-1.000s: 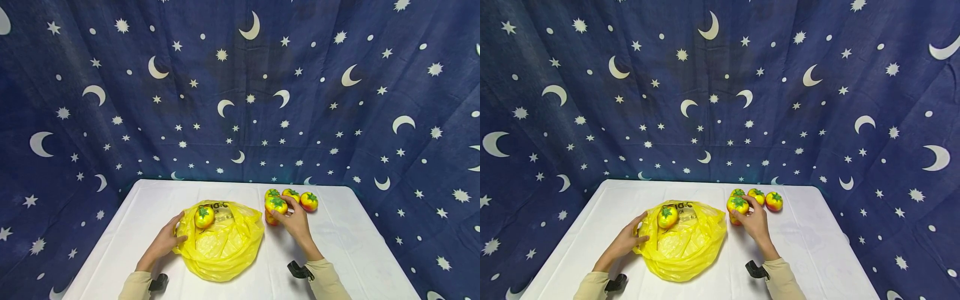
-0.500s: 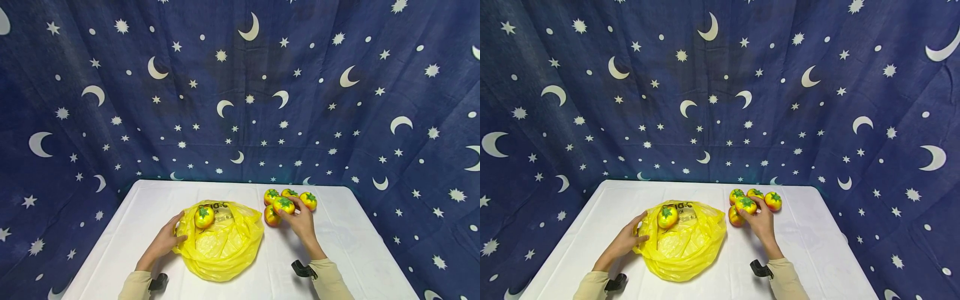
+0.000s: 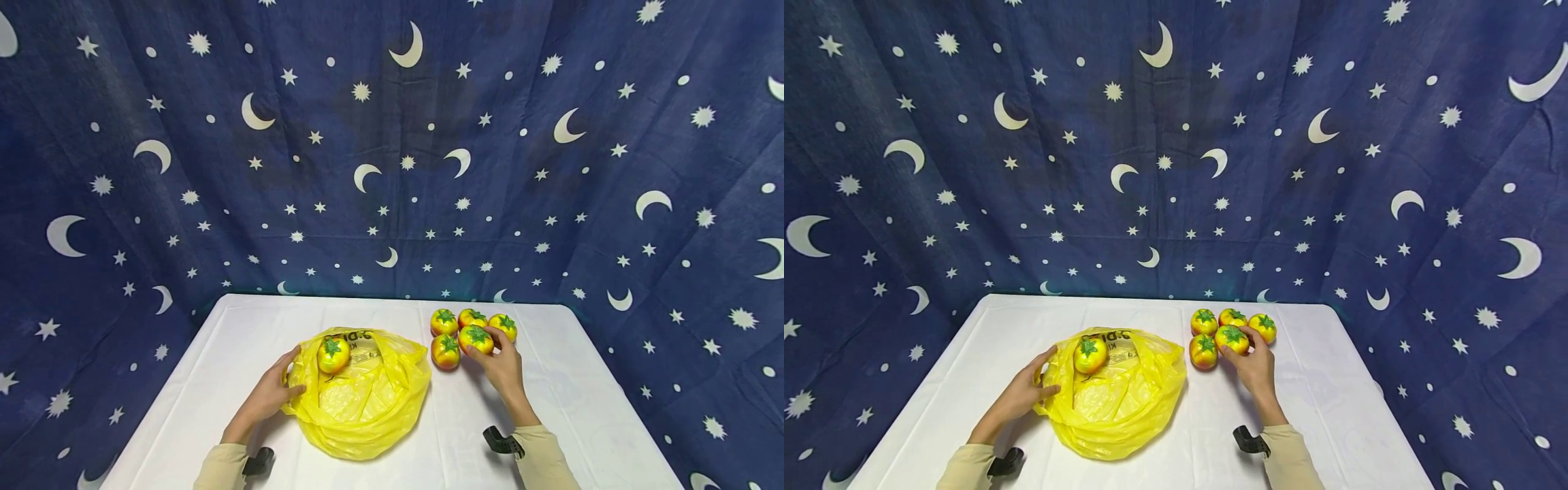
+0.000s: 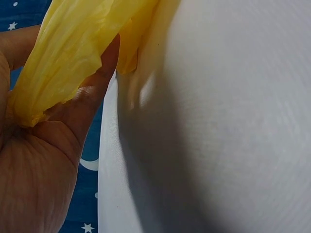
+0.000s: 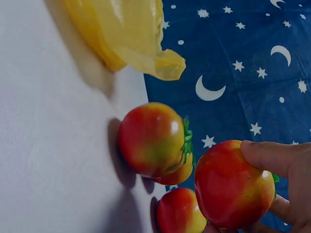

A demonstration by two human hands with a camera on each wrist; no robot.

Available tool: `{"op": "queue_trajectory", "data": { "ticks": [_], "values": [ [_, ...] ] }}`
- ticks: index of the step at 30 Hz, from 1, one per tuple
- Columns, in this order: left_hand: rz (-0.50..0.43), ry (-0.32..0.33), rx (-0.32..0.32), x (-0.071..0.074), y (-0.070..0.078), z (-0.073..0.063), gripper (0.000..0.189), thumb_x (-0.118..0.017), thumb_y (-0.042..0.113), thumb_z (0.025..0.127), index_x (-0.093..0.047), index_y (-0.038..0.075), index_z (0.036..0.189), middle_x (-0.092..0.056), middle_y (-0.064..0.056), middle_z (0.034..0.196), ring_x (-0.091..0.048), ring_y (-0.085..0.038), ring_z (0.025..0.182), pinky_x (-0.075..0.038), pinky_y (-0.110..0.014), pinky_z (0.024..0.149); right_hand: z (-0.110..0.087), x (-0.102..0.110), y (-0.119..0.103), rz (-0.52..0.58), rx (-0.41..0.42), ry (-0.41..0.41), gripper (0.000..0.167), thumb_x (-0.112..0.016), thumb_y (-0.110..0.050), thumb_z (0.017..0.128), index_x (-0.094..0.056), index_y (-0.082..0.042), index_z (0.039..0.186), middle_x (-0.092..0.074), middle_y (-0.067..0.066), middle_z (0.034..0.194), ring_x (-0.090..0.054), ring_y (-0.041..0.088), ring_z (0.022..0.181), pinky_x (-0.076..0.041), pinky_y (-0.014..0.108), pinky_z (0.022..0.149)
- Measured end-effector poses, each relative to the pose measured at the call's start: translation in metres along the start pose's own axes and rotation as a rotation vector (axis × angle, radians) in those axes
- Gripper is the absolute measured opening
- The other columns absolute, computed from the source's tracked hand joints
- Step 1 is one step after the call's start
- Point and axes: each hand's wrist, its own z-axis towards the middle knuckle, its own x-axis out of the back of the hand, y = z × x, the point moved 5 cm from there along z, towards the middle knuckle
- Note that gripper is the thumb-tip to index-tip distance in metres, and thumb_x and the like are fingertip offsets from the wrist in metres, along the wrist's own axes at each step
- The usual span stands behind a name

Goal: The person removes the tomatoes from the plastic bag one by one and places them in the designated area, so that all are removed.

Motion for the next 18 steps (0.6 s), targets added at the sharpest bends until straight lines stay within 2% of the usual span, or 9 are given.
{"op": "queue_trajectory", "data": {
  "ticks": [7,18],
  "values": [
    [-0.002,0.003,-0.011,0.001,-0.001,-0.001,0.087,-0.072,0.009,0.083,-0.024,0.007,0.156,-0.024,-0.019,0.162,-0.021,-0.042,0.149,-0.025,-0.057,0.119,0.0,0.0,0.011,-0.044,-0.044,-0.002,0.063,-0.078,-0.019,0.081,-0.051,-0.004,0.136,-0.053,0.027,0.138,-0.049,0.04,0.13,-0.043,0.053,0.109],
    [-0.006,0.009,-0.007,0.0,-0.003,-0.001,0.088,-0.073,0.01,0.083,-0.025,0.008,0.156,-0.026,-0.018,0.161,-0.021,-0.042,0.149,-0.023,-0.058,0.12,0.002,-0.006,0.025,-0.069,-0.062,0.004,0.061,-0.078,-0.016,0.08,-0.052,-0.006,0.133,-0.054,0.027,0.137,-0.049,0.041,0.129,-0.039,0.055,0.111]
  ]
}}
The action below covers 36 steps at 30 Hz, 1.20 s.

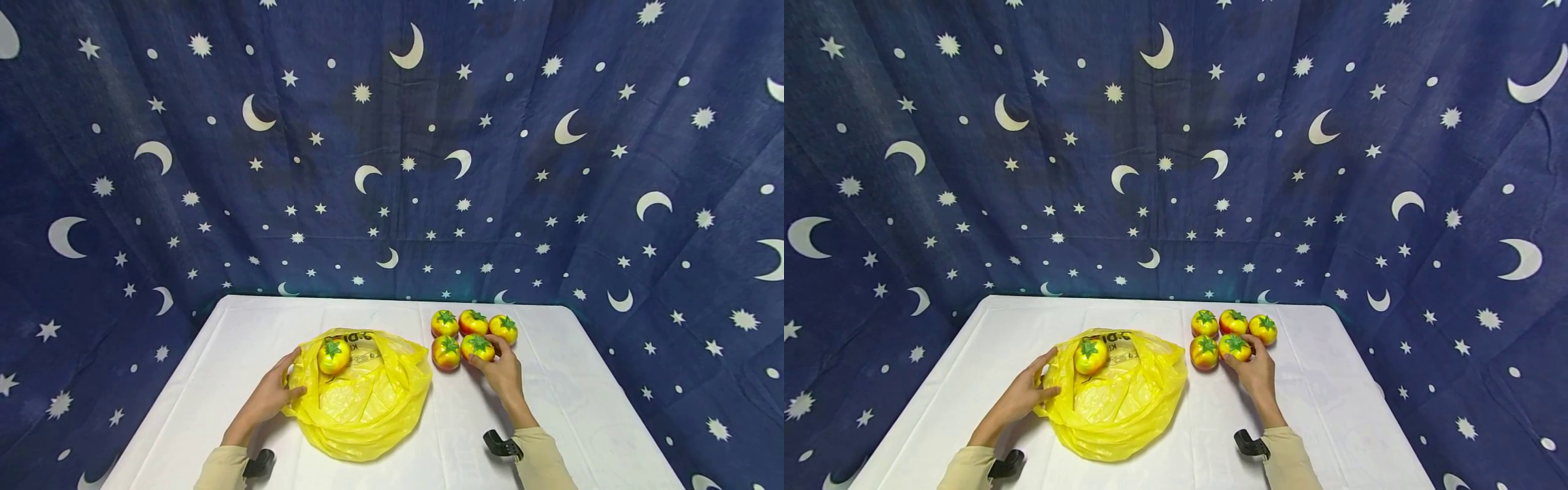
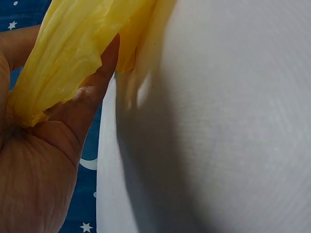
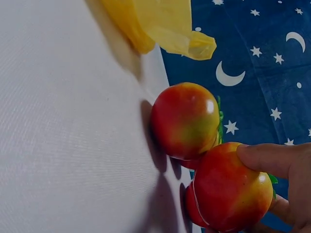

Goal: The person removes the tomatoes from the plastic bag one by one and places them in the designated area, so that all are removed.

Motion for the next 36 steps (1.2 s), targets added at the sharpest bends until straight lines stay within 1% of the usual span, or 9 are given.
{"op": "queue_trajectory", "data": {
  "ticks": [6,10,20,27,31,36],
  "values": [
    [0.0,-0.003,-0.007,0.001,0.0,-0.001,0.088,-0.073,0.01,0.083,-0.024,0.008,0.156,-0.025,-0.018,0.162,-0.019,-0.041,0.15,-0.022,-0.057,0.121,0.002,-0.003,0.007,0.0,-0.015,0.001,0.06,-0.078,-0.016,0.08,-0.052,-0.005,0.133,-0.054,0.026,0.137,-0.049,0.041,0.128,-0.039,0.056,0.111],
    [-0.001,-0.004,-0.007,0.002,0.0,-0.001,0.088,-0.073,0.01,0.083,-0.024,0.008,0.156,-0.024,-0.018,0.162,-0.019,-0.041,0.15,-0.022,-0.056,0.121,0.004,-0.005,0.013,-0.002,-0.024,-0.01,0.061,-0.077,-0.017,0.08,-0.051,-0.005,0.135,-0.052,0.026,0.139,-0.048,0.042,0.129,-0.039,0.056,0.112],
    [-0.001,0.008,-0.011,0.0,0.0,-0.002,0.087,-0.072,0.009,0.082,-0.025,0.007,0.156,-0.026,-0.02,0.161,-0.021,-0.043,0.149,-0.022,-0.059,0.12,0.005,-0.008,0.02,-0.026,-0.031,-0.015,0.062,-0.076,-0.018,0.082,-0.049,-0.005,0.137,-0.051,0.025,0.141,-0.047,0.042,0.131,-0.035,0.056,0.115],
    [-0.005,0.002,-0.001,0.001,0.0,-0.003,0.087,-0.072,0.009,0.083,-0.024,0.008,0.156,-0.025,-0.019,0.161,-0.02,-0.042,0.149,-0.021,-0.057,0.12,0.007,-0.008,0.019,-0.039,-0.038,-0.017,0.062,-0.076,-0.02,0.083,-0.049,-0.006,0.137,-0.051,0.027,0.141,-0.047,0.044,0.132,-0.035,0.057,0.115],
    [0.001,0.002,-0.001,0.001,0.0,-0.002,0.088,-0.072,0.009,0.083,-0.024,0.008,0.156,-0.025,-0.019,0.161,-0.02,-0.042,0.149,-0.022,-0.057,0.12,0.006,-0.005,0.017,-0.025,-0.039,-0.022,0.061,-0.076,-0.019,0.083,-0.049,-0.006,0.137,-0.052,0.026,0.141,-0.048,0.043,0.131,-0.037,0.055,0.114],
    [0.007,0.002,0.0,0.001,0.0,-0.002,0.087,-0.072,0.009,0.083,-0.024,0.008,0.156,-0.026,-0.019,0.161,-0.021,-0.042,0.149,-0.022,-0.058,0.12,0.003,0.0,0.008,-0.001,-0.007,-0.027,0.062,-0.076,-0.02,0.083,-0.049,-0.004,0.137,-0.05,0.026,0.142,-0.048,0.043,0.131,-0.041,0.054,0.112]
  ]
}}
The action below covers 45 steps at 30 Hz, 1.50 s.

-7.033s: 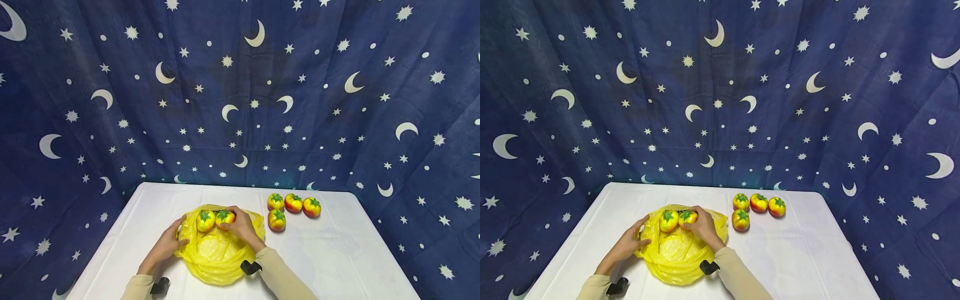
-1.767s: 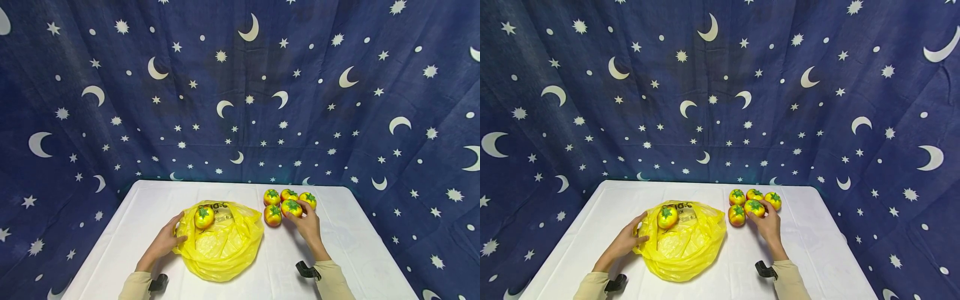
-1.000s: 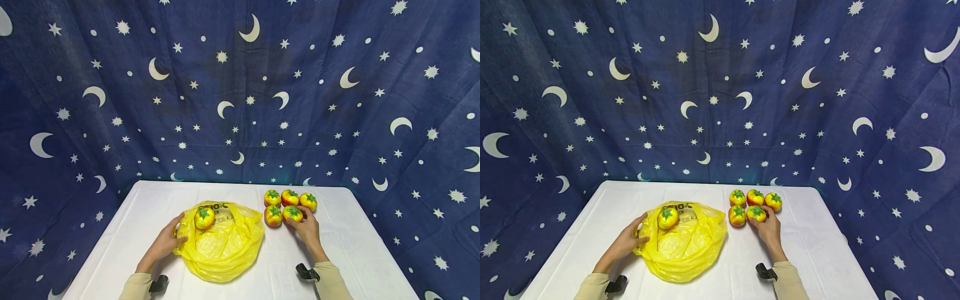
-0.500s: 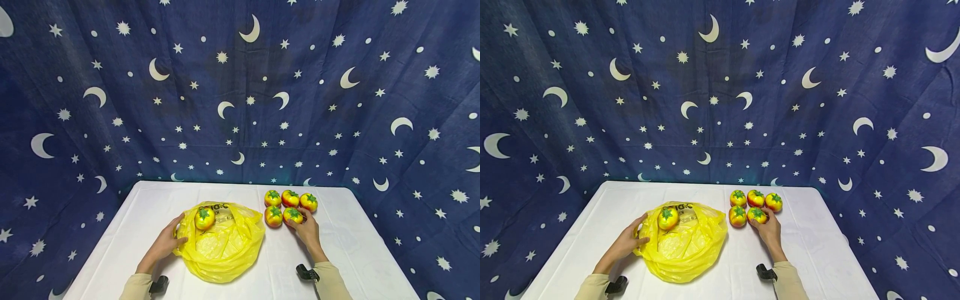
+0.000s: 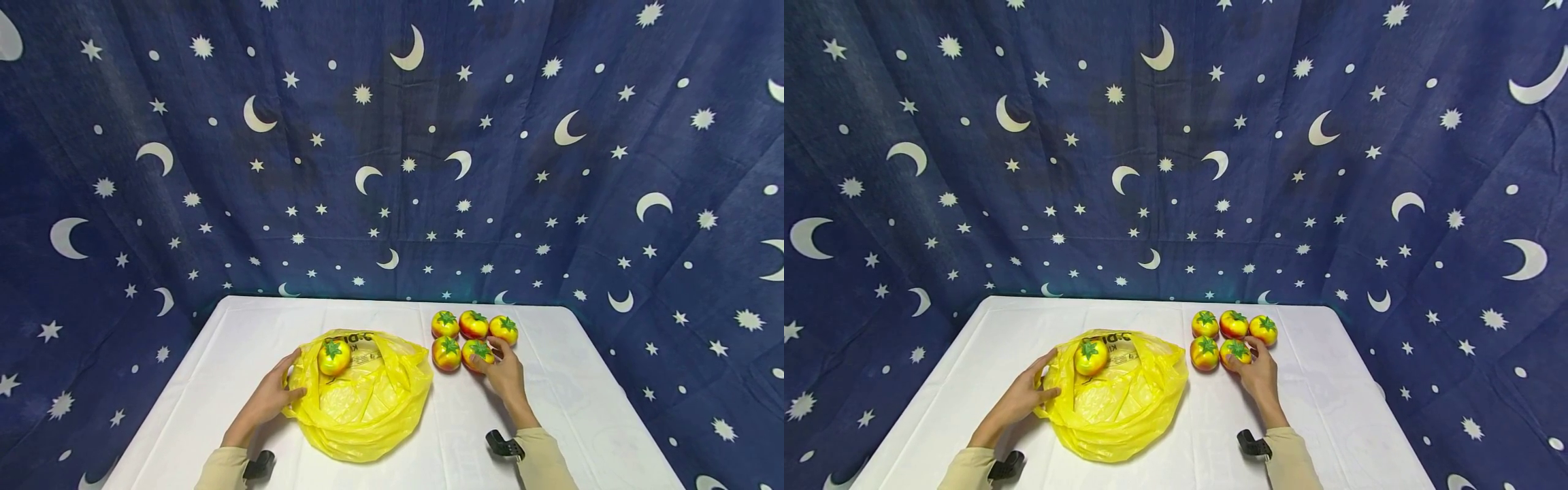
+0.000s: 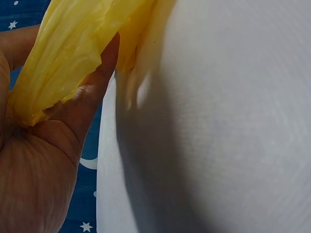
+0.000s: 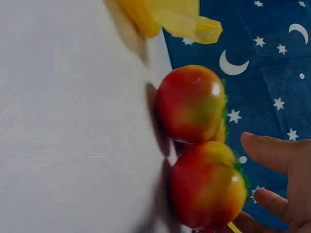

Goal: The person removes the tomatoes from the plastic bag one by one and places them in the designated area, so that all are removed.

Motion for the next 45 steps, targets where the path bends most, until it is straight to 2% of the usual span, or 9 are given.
{"op": "queue_trajectory", "data": {
  "ticks": [5,14,23,27,31,33,38,42,45],
  "values": [
    [-0.003,-0.005,-0.004,0.0,0.0,0.001,0.087,-0.071,0.009,0.083,-0.024,0.008,0.156,-0.026,-0.019,0.161,-0.022,-0.043,0.149,-0.022,-0.059,0.12,-0.002,0.007,-0.013,0.04,0.044,0.025,0.06,-0.076,-0.021,0.085,-0.05,-0.003,0.137,-0.053,0.022,0.142,-0.048,0.037,0.134,-0.04,0.051,0.114],
    [-0.01,-0.002,0.005,-0.001,-0.001,0.003,0.087,-0.071,0.008,0.083,-0.024,0.009,0.156,-0.026,-0.018,0.161,-0.022,-0.042,0.149,-0.024,-0.057,0.12,-0.013,0.016,-0.052,0.156,0.139,0.077,0.053,-0.074,-0.014,0.086,-0.054,0.0,0.133,-0.057,0.022,0.138,-0.054,0.035,0.13,-0.041,0.043,0.114],
    [-0.017,-0.003,0.028,-0.001,-0.001,0.004,0.087,-0.071,0.007,0.083,-0.024,0.01,0.156,-0.025,-0.018,0.162,-0.021,-0.042,0.149,-0.023,-0.058,0.12,-0.032,0.02,-0.097,0.245,0.211,0.096,0.048,-0.074,-0.014,0.086,-0.057,-0.004,0.131,-0.058,0.015,0.133,-0.055,0.026,0.125,-0.043,0.046,0.112],
    [-0.011,-0.002,0.013,-0.001,-0.001,0.004,0.087,-0.071,0.007,0.083,-0.024,0.009,0.156,-0.026,-0.018,0.162,-0.021,-0.042,0.149,-0.022,-0.058,0.12,-0.039,0.014,-0.111,0.309,0.221,0.062,0.049,-0.075,-0.012,0.085,-0.057,-0.005,0.13,-0.059,0.011,0.131,-0.056,0.019,0.121,-0.048,0.029,0.107],
    [-0.007,-0.003,0.003,-0.001,-0.001,0.004,0.087,-0.072,0.007,0.083,-0.025,0.008,0.156,-0.025,-0.018,0.162,-0.021,-0.042,0.149,-0.022,-0.057,0.12,-0.044,0.005,-0.122,0.339,0.244,0.022,0.049,-0.075,-0.009,0.085,-0.057,-0.004,0.13,-0.06,0.013,0.131,-0.057,0.021,0.121,-0.048,0.01,0.099],
    [-0.007,-0.005,0.004,-0.001,-0.001,0.004,0.087,-0.071,0.007,0.083,-0.024,0.008,0.156,-0.025,-0.018,0.162,-0.021,-0.041,0.15,-0.022,-0.057,0.12,-0.046,0.001,-0.126,0.346,0.249,0.007,0.048,-0.074,-0.007,0.085,-0.058,-0.004,0.13,-0.06,0.015,0.132,-0.057,0.022,0.122,-0.049,0.013,0.1],
    [-0.011,-0.007,0.012,0.0,0.0,0.003,0.087,-0.071,0.007,0.083,-0.024,0.009,0.156,-0.025,-0.018,0.162,-0.02,-0.041,0.15,-0.022,-0.057,0.12,-0.063,-0.004,-0.151,0.353,0.231,-0.029,0.046,-0.072,-0.001,0.085,-0.058,0.0,0.129,-0.059,0.017,0.132,-0.056,0.024,0.122,-0.047,0.041,0.109],
    [-0.015,-0.007,0.018,-0.001,0.001,0.003,0.087,-0.071,0.008,0.083,-0.024,0.009,0.156,-0.024,-0.017,0.162,-0.021,-0.041,0.15,-0.024,-0.057,0.12,-0.063,-0.017,-0.152,0.363,0.227,-0.057,0.047,-0.074,-0.003,0.084,-0.058,-0.001,0.128,-0.061,0.015,0.129,-0.058,0.023,0.117,-0.051,0.036,0.106],
    [-0.008,-0.005,0.021,-0.001,0.002,0.002,0.087,-0.072,0.008,0.083,-0.025,0.009,0.156,-0.025,-0.018,0.162,-0.021,-0.042,0.149,-0.024,-0.058,0.119,-0.065,-0.026,-0.153,0.366,0.229,-0.087,0.048,-0.075,-0.005,0.084,-0.058,-0.003,0.129,-0.06,0.016,0.13,-0.06,0.027,0.119,-0.05,0.037,0.107]
  ]
}}
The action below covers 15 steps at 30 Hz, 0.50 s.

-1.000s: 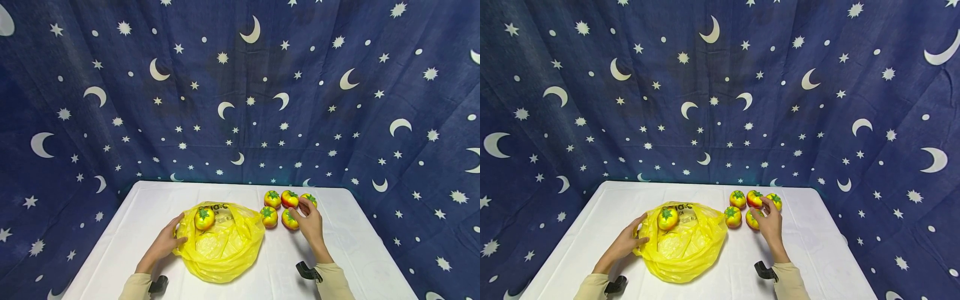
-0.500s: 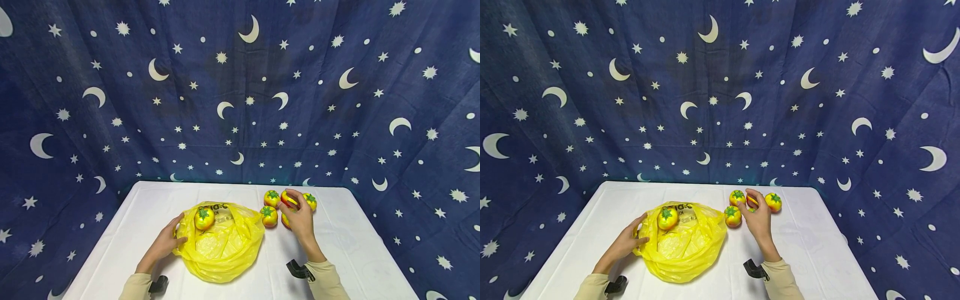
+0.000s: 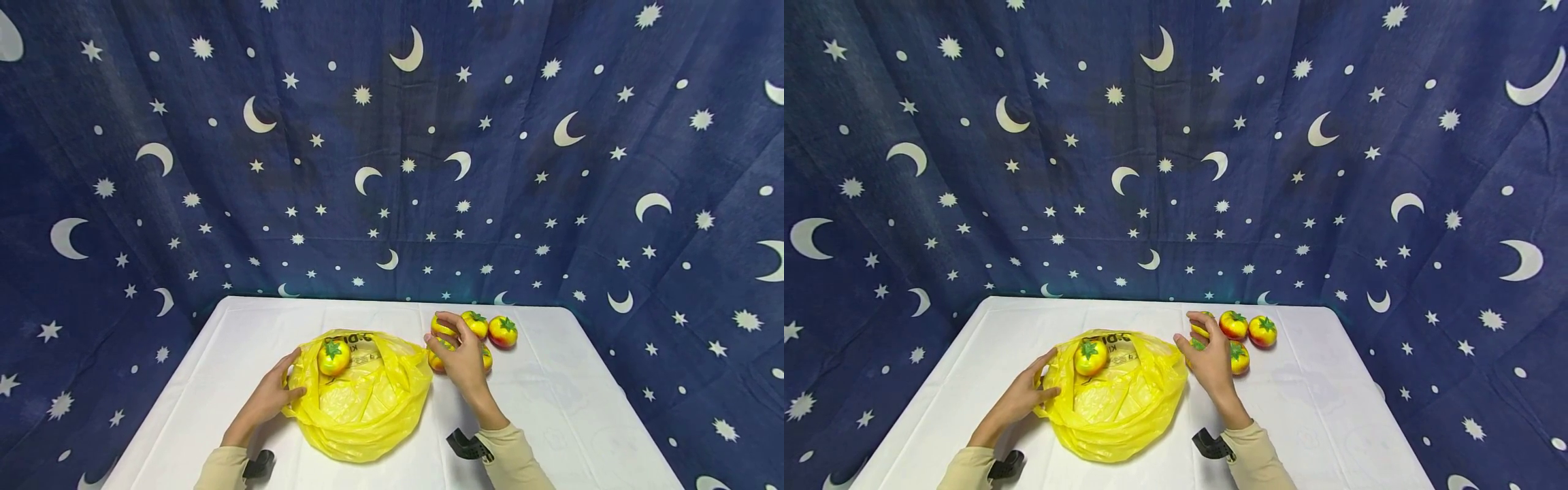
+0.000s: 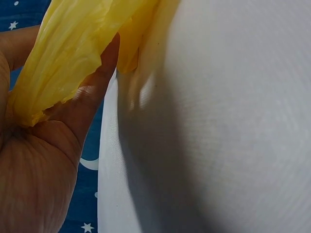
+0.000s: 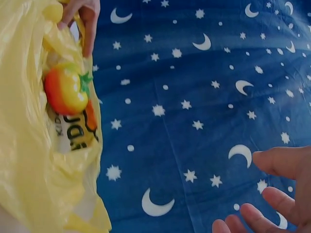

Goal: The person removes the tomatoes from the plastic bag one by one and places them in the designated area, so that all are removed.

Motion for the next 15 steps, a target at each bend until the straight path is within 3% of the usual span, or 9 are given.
{"op": "queue_trajectory", "data": {
  "ticks": [4,7,15],
  "values": [
    [0.003,0.004,0.011,0.0,0.002,-0.001,0.087,-0.072,0.008,0.082,-0.025,0.008,0.156,-0.027,-0.019,0.161,-0.021,-0.043,0.149,-0.022,-0.058,0.12,-0.009,-0.013,-0.017,0.017,0.031,-0.043,0.047,-0.074,-0.003,0.084,-0.057,0.002,0.128,-0.057,0.022,0.133,-0.057,0.036,0.125,-0.046,0.051,0.108],
    [0.008,0.003,0.017,0.001,0.003,-0.001,0.087,-0.072,0.008,0.082,-0.025,0.009,0.156,-0.026,-0.019,0.161,-0.021,-0.043,0.149,-0.021,-0.059,0.12,-0.013,-0.023,-0.026,0.018,0.064,-0.08,0.047,-0.073,-0.002,0.084,-0.057,0.005,0.128,-0.057,0.022,0.134,-0.055,0.039,0.126,-0.046,0.055,0.107],
    [0.007,0.007,0.002,0.001,0.001,-0.002,0.087,-0.072,0.007,0.082,-0.025,0.008,0.156,-0.027,-0.02,0.161,-0.022,-0.043,0.149,-0.021,-0.058,0.12,-0.002,-0.051,0.01,0.016,0.085,-0.132,0.048,-0.076,-0.01,0.084,-0.059,-0.006,0.128,-0.06,0.015,0.132,-0.057,0.033,0.124,-0.051,0.049,0.103]
  ]
}}
